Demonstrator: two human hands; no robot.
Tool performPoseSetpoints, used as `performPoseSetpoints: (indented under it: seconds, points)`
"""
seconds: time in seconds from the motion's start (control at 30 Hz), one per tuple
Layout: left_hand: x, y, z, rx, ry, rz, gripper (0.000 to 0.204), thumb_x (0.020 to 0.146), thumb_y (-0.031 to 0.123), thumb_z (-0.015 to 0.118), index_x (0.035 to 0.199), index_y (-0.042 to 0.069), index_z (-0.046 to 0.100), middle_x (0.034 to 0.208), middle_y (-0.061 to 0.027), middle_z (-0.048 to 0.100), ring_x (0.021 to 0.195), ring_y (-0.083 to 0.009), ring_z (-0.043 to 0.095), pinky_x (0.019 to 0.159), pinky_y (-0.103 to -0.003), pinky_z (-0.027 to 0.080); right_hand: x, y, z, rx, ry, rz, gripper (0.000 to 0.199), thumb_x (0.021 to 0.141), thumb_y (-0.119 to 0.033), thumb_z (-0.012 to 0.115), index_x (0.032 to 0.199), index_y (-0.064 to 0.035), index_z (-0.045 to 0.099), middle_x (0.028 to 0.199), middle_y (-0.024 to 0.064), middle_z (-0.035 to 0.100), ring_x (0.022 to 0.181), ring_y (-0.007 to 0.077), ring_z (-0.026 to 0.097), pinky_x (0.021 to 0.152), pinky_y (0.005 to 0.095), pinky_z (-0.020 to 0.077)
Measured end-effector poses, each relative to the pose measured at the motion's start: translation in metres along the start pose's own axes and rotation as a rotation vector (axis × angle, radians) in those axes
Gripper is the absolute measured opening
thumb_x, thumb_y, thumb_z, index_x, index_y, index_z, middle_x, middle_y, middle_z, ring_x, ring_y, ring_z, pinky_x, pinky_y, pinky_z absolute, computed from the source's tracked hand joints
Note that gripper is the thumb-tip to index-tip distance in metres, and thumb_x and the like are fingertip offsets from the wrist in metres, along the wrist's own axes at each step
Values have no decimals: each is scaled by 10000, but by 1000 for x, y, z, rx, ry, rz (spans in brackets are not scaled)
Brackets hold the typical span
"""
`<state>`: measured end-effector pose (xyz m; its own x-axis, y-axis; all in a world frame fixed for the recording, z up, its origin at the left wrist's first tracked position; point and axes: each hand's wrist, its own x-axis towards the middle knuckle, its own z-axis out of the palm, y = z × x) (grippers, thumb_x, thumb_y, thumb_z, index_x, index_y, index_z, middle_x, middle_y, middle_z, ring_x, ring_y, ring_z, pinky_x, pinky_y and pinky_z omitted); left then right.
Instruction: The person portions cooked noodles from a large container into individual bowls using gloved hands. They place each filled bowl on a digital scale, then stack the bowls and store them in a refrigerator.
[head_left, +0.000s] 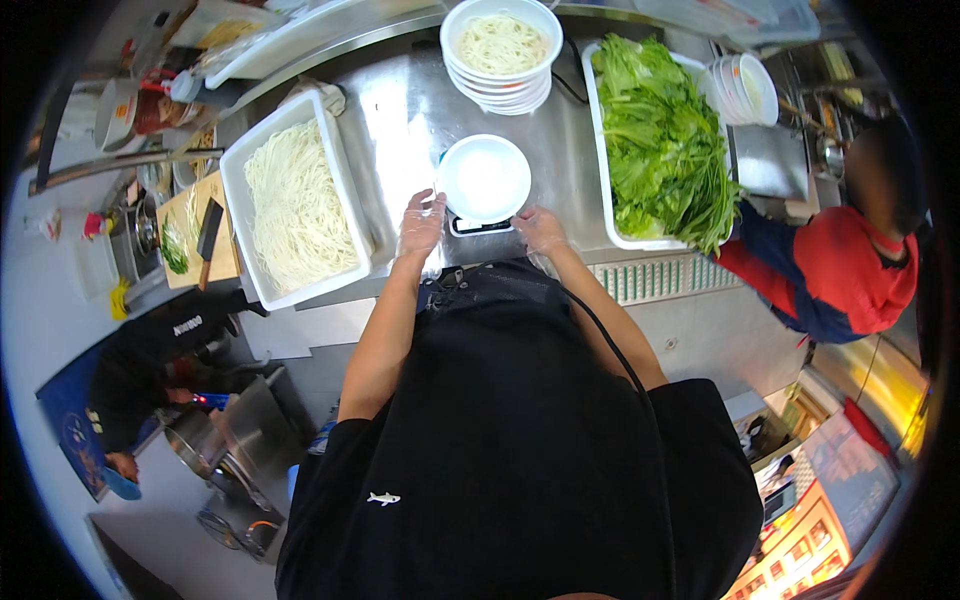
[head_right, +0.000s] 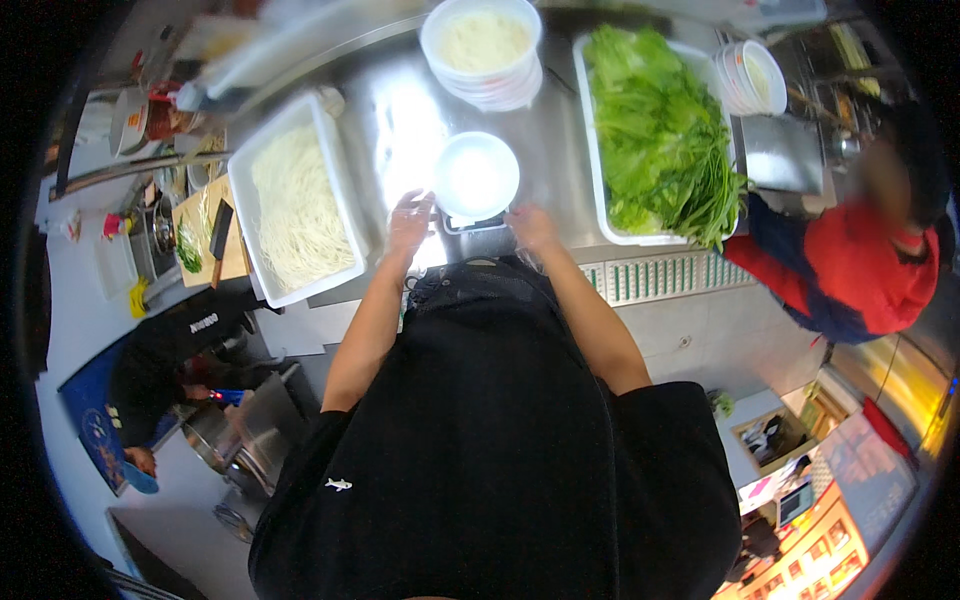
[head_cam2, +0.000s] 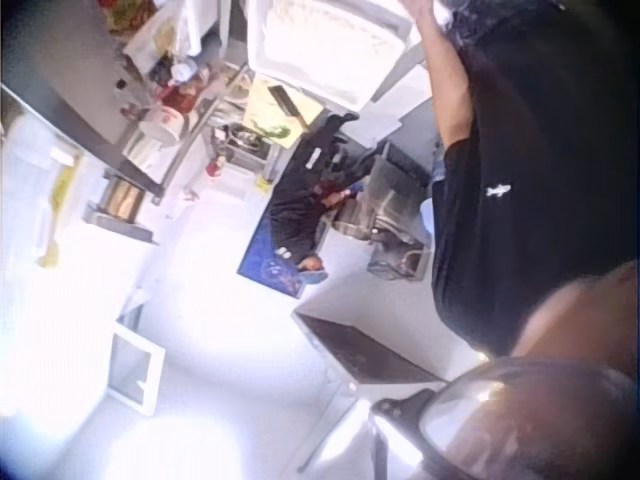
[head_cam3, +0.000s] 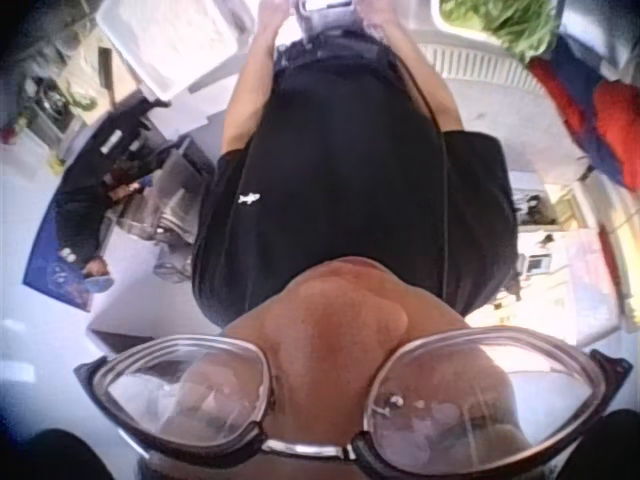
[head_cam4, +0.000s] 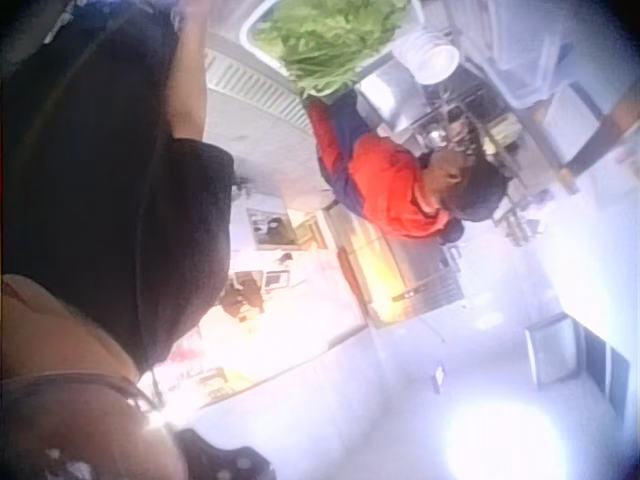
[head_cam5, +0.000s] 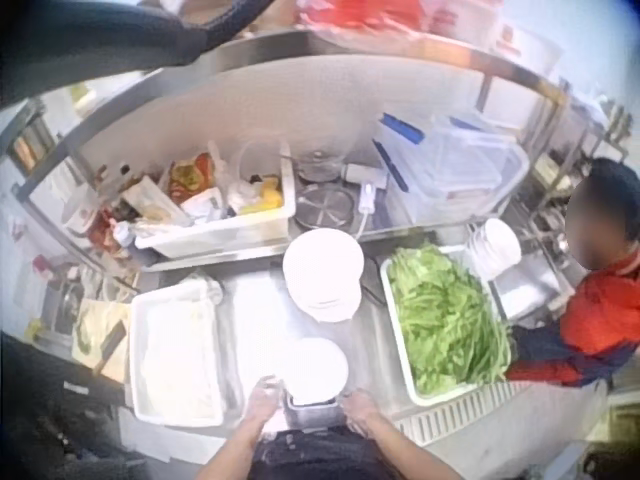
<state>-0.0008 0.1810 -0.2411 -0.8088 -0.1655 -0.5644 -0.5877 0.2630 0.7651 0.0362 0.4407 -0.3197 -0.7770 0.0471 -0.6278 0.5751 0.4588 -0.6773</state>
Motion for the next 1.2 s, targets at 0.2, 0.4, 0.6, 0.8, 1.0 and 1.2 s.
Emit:
performPoseSetpoints:
  seconds: [0.2, 0.4, 0.6, 0.8, 1.0, 1.2]
  points:
    - [-34, 31, -24, -4, -77, -72, 612, 999, 437, 678, 1405, 4, 527, 1265, -200, 653, 947, -245, 735, 662, -356, 634, 11, 2, 22, -84, 82, -17, 405, 845, -318, 812, 1049, 15, 705, 992, 190, 747, 924, 334, 715, 854, 424, 546]
    - [-27, 59, 6, 221, -118, -103, 644, 922, 510, 740, 1210, -57, 641, 910, -137, 760, 724, -178, 737, 556, -312, 585, 9, 3, 25, -65, 142, -20, 406, 860, -351, 783, 1061, -3, 721, 1061, 212, 740, 1003, 365, 706, 896, 442, 541]
    - [3, 39, 3, 311, -66, -67, 322, 998, 285, 654, 1000, -34, 699, 763, -101, 760, 639, -147, 721, 559, -299, 564, 6, -15, 13, -171, 84, 74, 434, 889, -384, 739, 1112, -11, 736, 1113, 227, 729, 1060, 378, 694, 935, 450, 533]
    - [1, 28, -5, 195, -24, -90, 424, 992, 376, 677, 1074, -40, 673, 797, -109, 760, 668, -165, 732, 542, -307, 567, 9, -18, 7, -131, -17, 107, 530, 886, -450, 761, 1125, 20, 710, 1026, 221, 745, 928, 341, 732, 862, 434, 557]
    - [-20, 45, -31, 147, 115, -97, 492, 959, 390, 730, 1171, -44, 639, 1026, -163, 734, 785, -203, 731, 624, -332, 579, -80, -29, -49, 218, 176, 195, 530, 903, -488, 745, 1153, -22, 714, 944, 168, 756, 829, 277, 734, 825, 396, 568]
    - [-55, 95, -77, 403, 85, 483, 357, 954, 251, 748, 1172, -16, 651, 1035, -123, 723, 959, -215, 690, 852, -352, 550, -84, 16, -24, 658, 366, 158, 292, 977, -321, 703, 1083, -50, 707, 810, 40, 692, 592, 107, 596, 513, 272, 512]
